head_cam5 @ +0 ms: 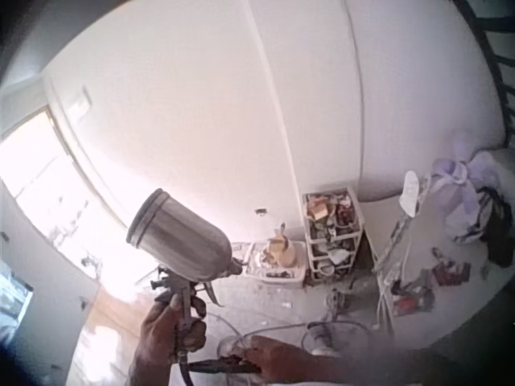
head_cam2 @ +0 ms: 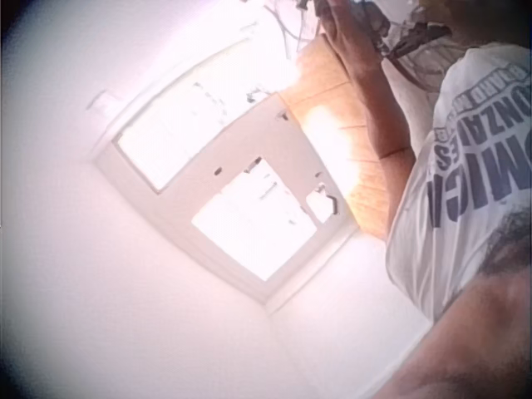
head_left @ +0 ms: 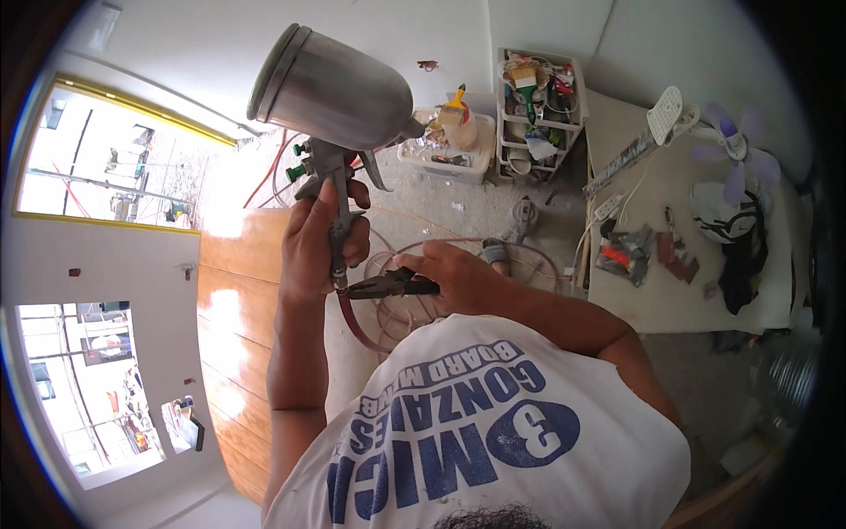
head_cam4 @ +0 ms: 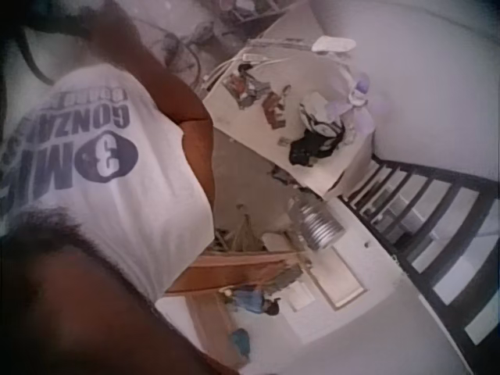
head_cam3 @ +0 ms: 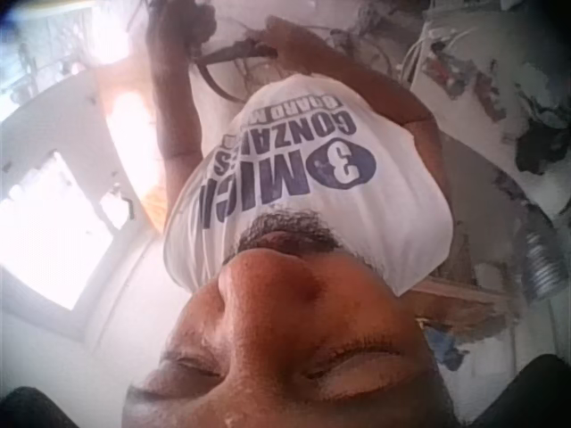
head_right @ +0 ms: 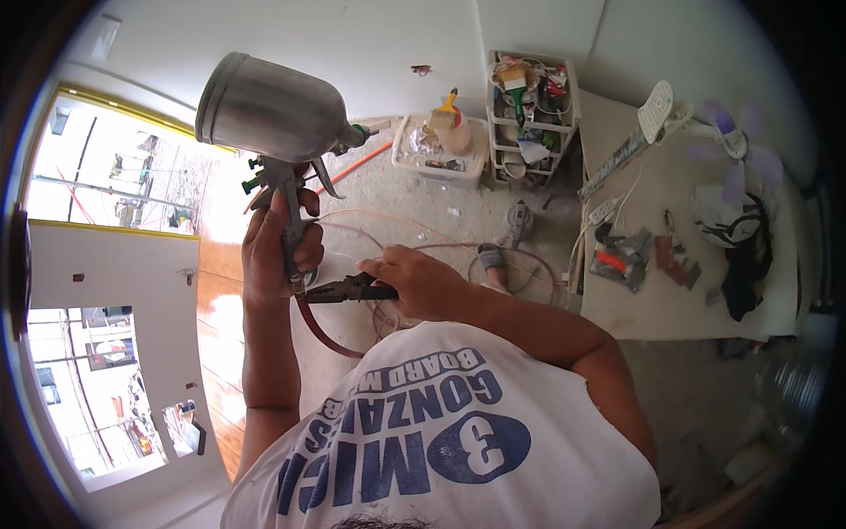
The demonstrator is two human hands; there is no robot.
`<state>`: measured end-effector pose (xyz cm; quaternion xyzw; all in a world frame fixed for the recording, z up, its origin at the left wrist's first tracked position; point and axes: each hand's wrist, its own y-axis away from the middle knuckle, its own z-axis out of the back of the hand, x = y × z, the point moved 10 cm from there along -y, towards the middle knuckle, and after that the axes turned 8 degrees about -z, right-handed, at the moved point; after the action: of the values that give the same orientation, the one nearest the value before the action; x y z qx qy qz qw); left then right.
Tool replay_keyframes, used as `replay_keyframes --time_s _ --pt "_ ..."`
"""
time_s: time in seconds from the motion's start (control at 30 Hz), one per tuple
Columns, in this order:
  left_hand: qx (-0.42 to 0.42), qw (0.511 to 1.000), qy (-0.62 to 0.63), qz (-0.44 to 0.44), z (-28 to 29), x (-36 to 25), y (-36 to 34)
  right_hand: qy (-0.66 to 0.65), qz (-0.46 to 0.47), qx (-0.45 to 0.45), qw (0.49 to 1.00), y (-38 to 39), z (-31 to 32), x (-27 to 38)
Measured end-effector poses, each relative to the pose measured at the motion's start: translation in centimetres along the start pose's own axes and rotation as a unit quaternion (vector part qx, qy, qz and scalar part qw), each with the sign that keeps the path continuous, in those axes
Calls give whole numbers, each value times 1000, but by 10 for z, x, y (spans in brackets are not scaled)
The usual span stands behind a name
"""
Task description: The person retrieves pliers from a bag and uses them to adjust the nozzle of a spray gun. They then connect the spray gun to an air hose and proceed to spray paint a large, curved wooden panel.
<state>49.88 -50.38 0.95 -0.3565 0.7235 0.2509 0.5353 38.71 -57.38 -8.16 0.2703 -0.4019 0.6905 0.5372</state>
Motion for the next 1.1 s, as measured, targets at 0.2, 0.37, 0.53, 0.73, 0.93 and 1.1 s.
replay_keyframes --time_s 0.2,0.37,0.53,0.73,0.93,1.1 --pt "1 1000 -5 0 -9 4 -7 7 38 -10 999 -8 12 -8" --pt "-60 996 -54 -24 -8 3 -5 -1 63 56 996 -18 15 -10" --pt "-68 993 -82 -53 -8 4 -5 -10 75 83 994 -19 8 -22" --pt "-60 993 -80 -66 3 5 -7 -55 62 132 988 -25 1 -24" --pt "-80 994 -56 -44 16 13 -5 -77 25 185 979 -26 -12 -30" --pt "-111 989 -87 -49 22 10 -8 -94 -6 214 972 -28 -21 -37"
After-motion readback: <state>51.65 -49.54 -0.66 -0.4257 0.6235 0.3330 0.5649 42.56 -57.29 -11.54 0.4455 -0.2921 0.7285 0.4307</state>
